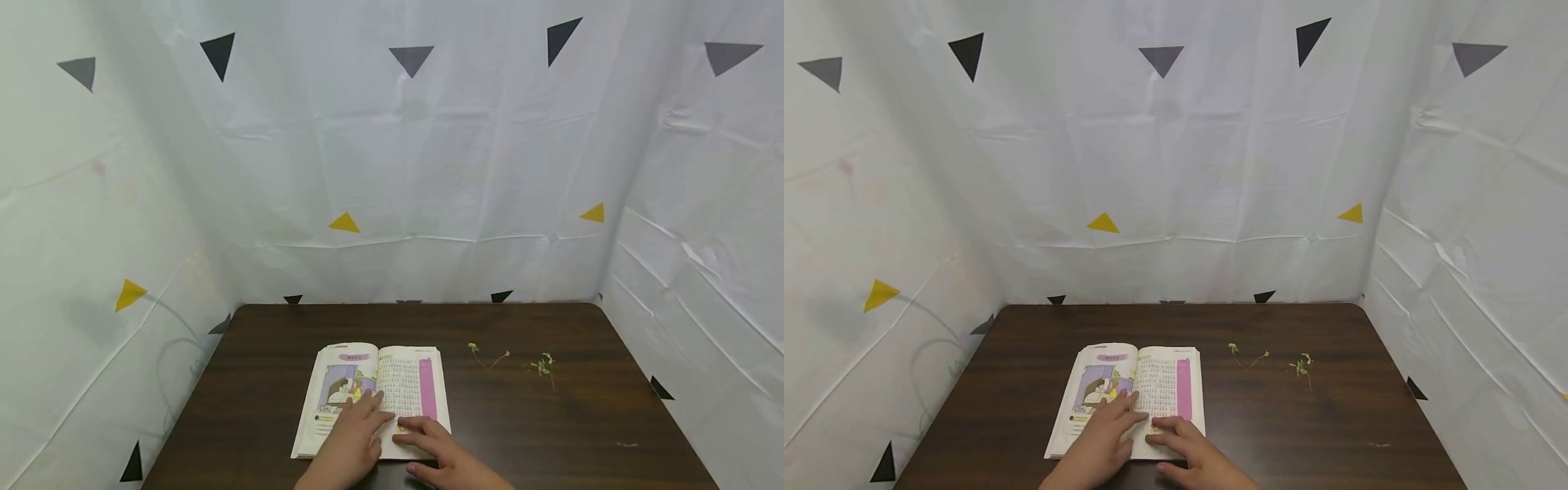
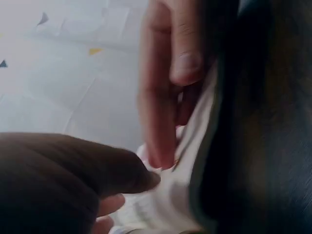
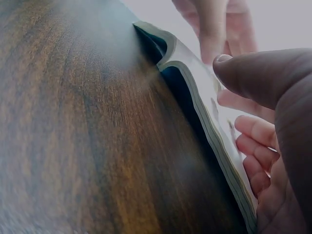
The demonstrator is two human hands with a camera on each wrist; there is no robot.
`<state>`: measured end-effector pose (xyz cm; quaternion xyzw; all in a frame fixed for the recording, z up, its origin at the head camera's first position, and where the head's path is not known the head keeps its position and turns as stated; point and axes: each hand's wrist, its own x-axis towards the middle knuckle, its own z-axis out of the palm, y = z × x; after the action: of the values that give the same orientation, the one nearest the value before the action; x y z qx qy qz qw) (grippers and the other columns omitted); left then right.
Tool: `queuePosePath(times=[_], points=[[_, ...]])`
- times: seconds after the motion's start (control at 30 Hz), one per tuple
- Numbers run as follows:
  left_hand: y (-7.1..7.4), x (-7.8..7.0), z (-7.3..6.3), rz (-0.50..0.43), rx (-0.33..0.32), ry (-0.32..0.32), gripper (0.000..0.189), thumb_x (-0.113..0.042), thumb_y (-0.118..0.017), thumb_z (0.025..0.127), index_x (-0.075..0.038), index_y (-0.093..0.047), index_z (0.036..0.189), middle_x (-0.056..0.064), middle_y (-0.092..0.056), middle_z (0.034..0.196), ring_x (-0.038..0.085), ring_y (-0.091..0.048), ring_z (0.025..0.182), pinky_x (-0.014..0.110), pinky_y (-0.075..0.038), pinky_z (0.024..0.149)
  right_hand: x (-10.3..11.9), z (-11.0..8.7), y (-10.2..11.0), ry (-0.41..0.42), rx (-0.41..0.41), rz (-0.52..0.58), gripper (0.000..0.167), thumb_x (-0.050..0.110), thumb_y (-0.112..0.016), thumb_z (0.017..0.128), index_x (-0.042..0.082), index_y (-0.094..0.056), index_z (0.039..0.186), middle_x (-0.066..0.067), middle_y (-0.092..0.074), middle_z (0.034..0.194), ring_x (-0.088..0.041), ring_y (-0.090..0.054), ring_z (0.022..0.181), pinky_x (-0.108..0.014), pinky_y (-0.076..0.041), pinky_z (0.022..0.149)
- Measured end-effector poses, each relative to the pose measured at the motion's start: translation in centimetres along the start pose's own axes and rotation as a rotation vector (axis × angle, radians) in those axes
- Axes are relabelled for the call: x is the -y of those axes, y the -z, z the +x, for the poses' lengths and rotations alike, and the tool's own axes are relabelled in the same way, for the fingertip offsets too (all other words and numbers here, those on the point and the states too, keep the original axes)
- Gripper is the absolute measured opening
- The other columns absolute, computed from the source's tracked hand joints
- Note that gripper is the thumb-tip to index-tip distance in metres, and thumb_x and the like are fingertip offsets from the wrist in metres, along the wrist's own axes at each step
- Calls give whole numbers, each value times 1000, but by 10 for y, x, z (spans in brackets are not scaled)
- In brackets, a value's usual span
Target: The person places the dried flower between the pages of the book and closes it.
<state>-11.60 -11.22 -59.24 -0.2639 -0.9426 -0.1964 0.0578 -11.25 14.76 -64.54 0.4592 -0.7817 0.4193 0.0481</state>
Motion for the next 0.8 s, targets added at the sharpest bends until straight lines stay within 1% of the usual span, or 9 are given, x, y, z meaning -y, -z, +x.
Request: queuePosePath(times=[0.07,0.17,0.2,0.27,0.33,0.4,0.53,0.6,0.8], points=[[-9,-1,2,5,53,-13,48,-23,-79,95,-18,-71,142,15,-54,166,43,-48,156,73,-36,123,1,0,-2,10,-5,4,48,17,-74,105,11,-62,152,-20,-52,159,-34,-51,144,-29,-46,120],[-25,4,2,21,104,4,63,-49,-75,100,-25,-60,156,10,-41,176,40,-37,164,75,-26,127,2,0,-4,9,-13,2,46,15,-74,105,10,-64,150,-21,-53,157,-36,-51,144,-32,-47,121],[-29,7,1,10,116,13,67,-54,-72,100,-28,-56,160,8,-35,179,39,-32,166,76,-22,128,3,0,-3,-18,-7,19,46,14,-74,104,11,-65,149,-20,-53,158,-36,-50,145,-32,-46,122],[-36,11,1,-17,135,30,72,-61,-67,101,-33,-49,165,4,-26,183,37,-24,169,78,-15,128,2,-1,-3,-15,-11,-5,44,15,-74,105,11,-66,148,-20,-54,157,-36,-51,144,-34,-47,120],[-40,13,2,-42,141,38,73,-65,-64,101,-36,-46,166,1,-21,184,36,-20,170,79,-11,128,2,-2,0,-35,-3,-1,43,17,-73,106,11,-66,148,-20,-54,157,-35,-51,144,-35,-47,120],[-40,13,3,-55,141,37,75,-66,-65,100,-36,-45,167,2,-20,184,36,-20,170,79,-10,128,2,-3,2,-76,13,18,42,19,-72,107,12,-67,148,-18,-54,158,-35,-50,146,-34,-45,121],[-38,11,2,-66,150,43,79,-68,-66,99,-35,-45,167,3,-20,184,37,-20,170,78,-9,129,3,-3,3,-113,28,49,42,20,-71,108,12,-67,148,-18,-53,160,-37,-48,148,-30,-42,124],[-38,11,2,-70,152,47,78,-68,-66,99,-35,-45,167,3,-20,184,37,-19,171,78,-8,129,3,-3,2,-106,24,50,41,20,-71,108,13,-67,148,-19,-53,160,-37,-47,148,-29,-41,124],[-36,10,0,-68,120,33,77,-65,-68,99,-33,-47,166,5,-24,183,38,-23,169,79,-10,128,4,-2,0,-40,-21,-23,37,17,-70,108,14,-68,144,-17,-57,155,-34,-54,141,-31,-46,120]])
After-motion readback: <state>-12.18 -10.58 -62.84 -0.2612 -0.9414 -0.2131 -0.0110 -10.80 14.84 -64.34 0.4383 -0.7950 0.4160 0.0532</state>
